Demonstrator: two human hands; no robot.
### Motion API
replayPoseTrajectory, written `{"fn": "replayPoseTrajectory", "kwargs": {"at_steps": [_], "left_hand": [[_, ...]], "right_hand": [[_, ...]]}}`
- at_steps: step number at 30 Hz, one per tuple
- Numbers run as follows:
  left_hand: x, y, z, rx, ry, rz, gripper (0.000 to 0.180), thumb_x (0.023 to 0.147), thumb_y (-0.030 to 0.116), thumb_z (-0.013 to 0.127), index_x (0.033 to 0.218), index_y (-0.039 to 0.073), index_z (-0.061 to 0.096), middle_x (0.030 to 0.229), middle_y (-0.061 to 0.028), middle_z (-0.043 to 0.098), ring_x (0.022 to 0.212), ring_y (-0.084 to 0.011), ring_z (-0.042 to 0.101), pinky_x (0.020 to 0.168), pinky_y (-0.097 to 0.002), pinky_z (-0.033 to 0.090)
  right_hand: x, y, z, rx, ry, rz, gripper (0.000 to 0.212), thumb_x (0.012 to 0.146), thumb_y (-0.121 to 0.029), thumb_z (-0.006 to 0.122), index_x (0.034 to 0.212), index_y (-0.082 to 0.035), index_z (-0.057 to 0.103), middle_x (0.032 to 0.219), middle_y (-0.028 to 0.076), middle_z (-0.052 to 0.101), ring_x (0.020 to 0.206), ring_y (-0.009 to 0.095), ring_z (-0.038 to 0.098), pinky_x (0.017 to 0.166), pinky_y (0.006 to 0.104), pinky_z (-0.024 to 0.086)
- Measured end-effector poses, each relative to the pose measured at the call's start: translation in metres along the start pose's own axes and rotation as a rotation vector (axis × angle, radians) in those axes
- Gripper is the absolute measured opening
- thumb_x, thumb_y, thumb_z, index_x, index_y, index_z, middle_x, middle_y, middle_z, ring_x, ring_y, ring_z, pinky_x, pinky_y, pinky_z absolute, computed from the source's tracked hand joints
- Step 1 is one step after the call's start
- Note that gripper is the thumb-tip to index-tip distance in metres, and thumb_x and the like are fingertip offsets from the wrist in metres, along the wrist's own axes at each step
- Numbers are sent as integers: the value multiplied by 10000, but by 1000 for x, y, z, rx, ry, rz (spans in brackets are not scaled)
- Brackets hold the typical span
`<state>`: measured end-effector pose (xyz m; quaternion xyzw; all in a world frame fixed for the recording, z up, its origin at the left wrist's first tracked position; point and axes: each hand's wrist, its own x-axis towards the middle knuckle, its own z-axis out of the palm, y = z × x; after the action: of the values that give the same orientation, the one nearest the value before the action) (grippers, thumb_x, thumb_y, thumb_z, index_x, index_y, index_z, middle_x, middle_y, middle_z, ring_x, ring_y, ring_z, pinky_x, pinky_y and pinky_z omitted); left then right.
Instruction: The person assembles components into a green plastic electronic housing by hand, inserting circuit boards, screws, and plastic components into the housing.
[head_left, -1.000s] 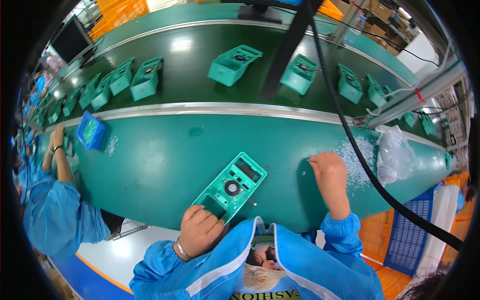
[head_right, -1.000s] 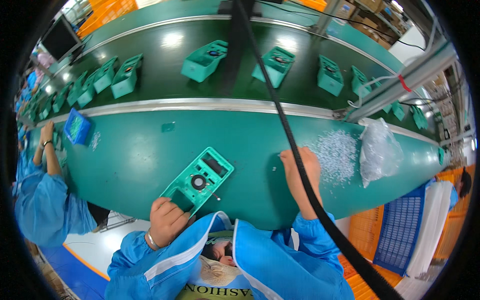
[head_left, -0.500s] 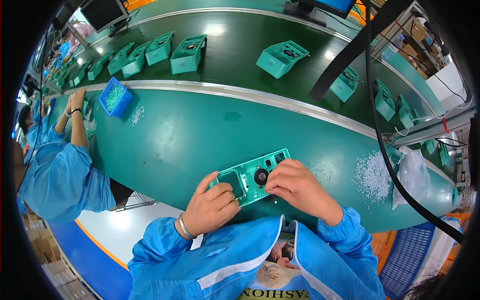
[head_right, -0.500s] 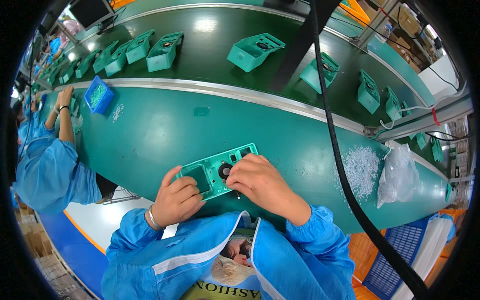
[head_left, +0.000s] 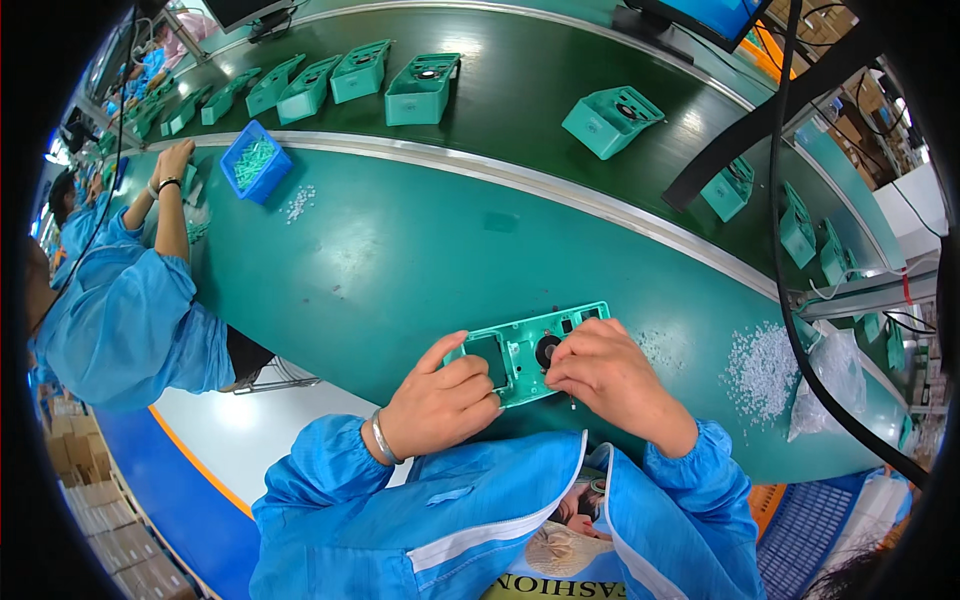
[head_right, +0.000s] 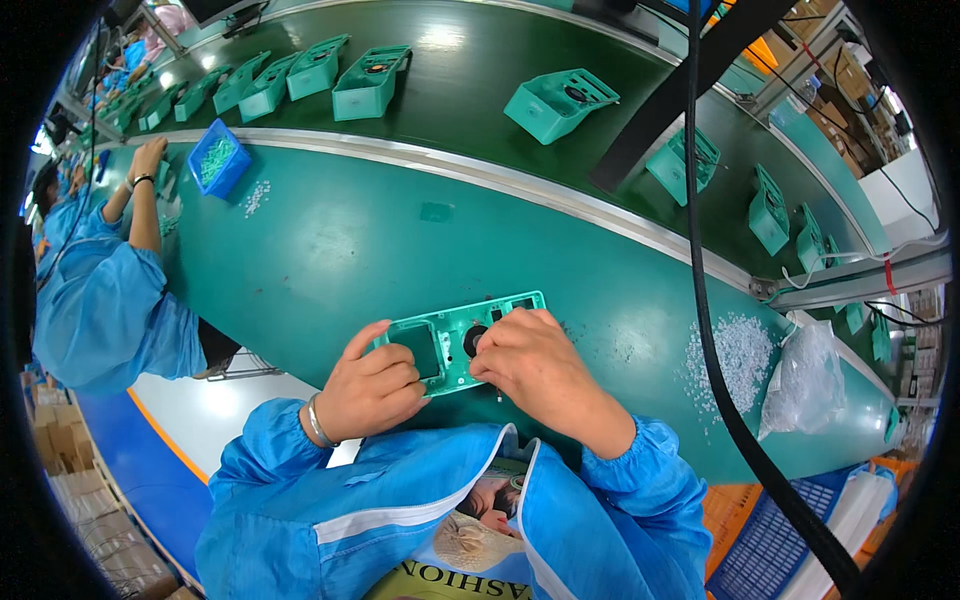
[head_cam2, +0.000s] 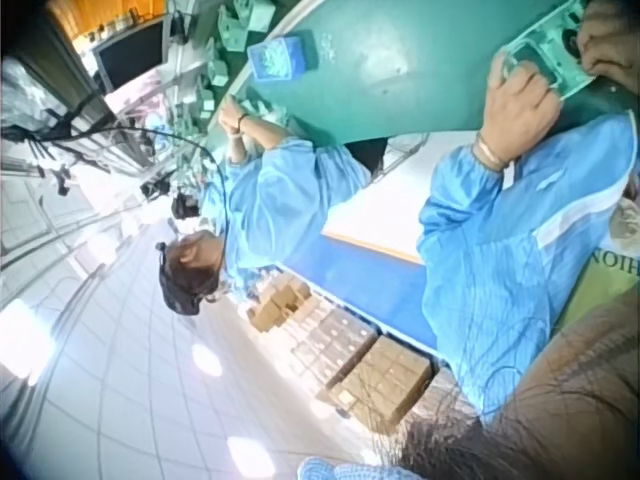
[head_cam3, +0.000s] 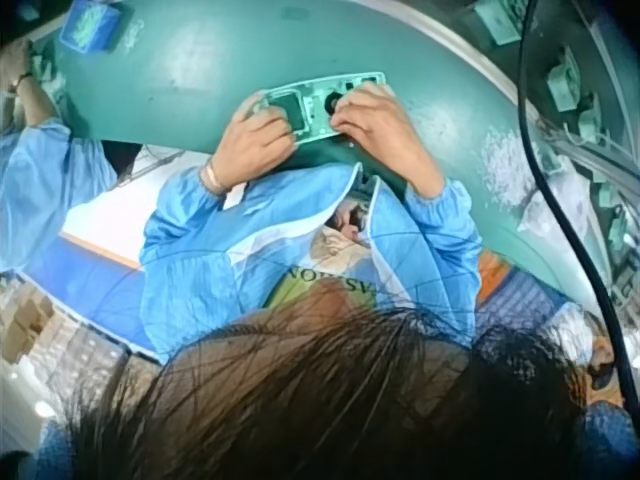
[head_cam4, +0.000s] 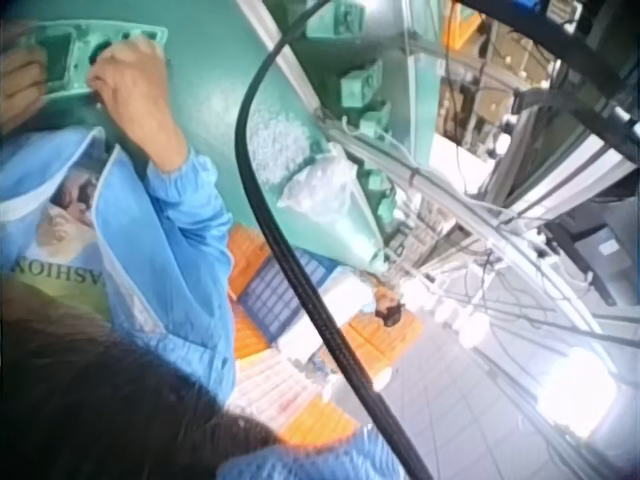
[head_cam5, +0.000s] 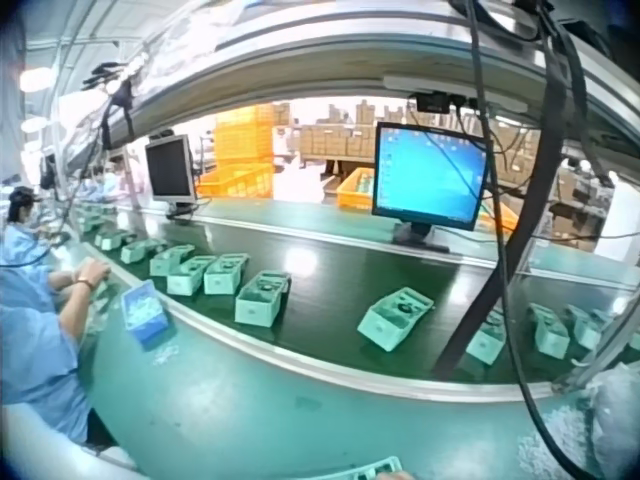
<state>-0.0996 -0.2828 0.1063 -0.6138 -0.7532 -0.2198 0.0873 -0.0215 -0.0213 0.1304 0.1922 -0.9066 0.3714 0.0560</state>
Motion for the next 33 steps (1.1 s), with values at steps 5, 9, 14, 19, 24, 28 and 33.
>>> {"fn": "replayPoseTrajectory", "kwargs": {"at_steps": [5,9,14,19,24,28,33], "left_hand": [[-6,0,-3,6,10,26,130,800,197,747,828,158,627,848,6,572,986,-193,631,1143,-550,401],[-5,4,6,-52,53,41,155,809,186,704,781,141,558,839,-31,546,987,-223,621,1143,-567,403],[-3,9,9,-94,105,51,171,820,164,677,759,106,528,837,-59,522,932,-250,588,1149,-588,387],[-7,7,11,-112,132,35,165,829,159,672,758,96,537,832,-65,522,918,-255,579,1162,-596,365],[-5,3,10,-112,115,35,166,845,154,674,760,96,543,821,-63,513,903,-256,579,1160,-598,365],[-7,4,11,-113,123,33,166,845,151,675,760,95,544,818,-62,511,900,-253,580,1159,-598,366],[-9,9,13,-122,150,31,166,829,152,681,763,96,540,813,-60,511,905,-246,586,1158,-595,368]], "right_hand": [[12,-12,-6,-86,-69,-64,138,729,-92,798,831,-118,708,907,1,635,903,247,579,826,396,433],[14,-32,-12,-234,-101,-76,71,728,-85,677,796,-89,694,861,36,618,910,263,573,867,403,440],[19,-41,-13,-281,-130,-27,34,719,-76,711,749,-87,701,808,44,634,874,267,588,846,401,447],[27,-25,-10,-196,-224,34,91,683,-91,795,746,-116,734,760,20,678,811,258,612,795,397,468],[33,-15,-9,-160,-247,87,118,649,-109,829,744,-146,770,741,1,710,762,247,633,725,389,498],[42,-21,-11,-236,-326,80,89,652,-134,827,724,-140,775,744,2,724,739,250,634,704,380,506],[37,-19,-12,-217,-367,108,94,656,-146,825,742,-140,789,744,2,724,745,250,643,712,378,513]]}}
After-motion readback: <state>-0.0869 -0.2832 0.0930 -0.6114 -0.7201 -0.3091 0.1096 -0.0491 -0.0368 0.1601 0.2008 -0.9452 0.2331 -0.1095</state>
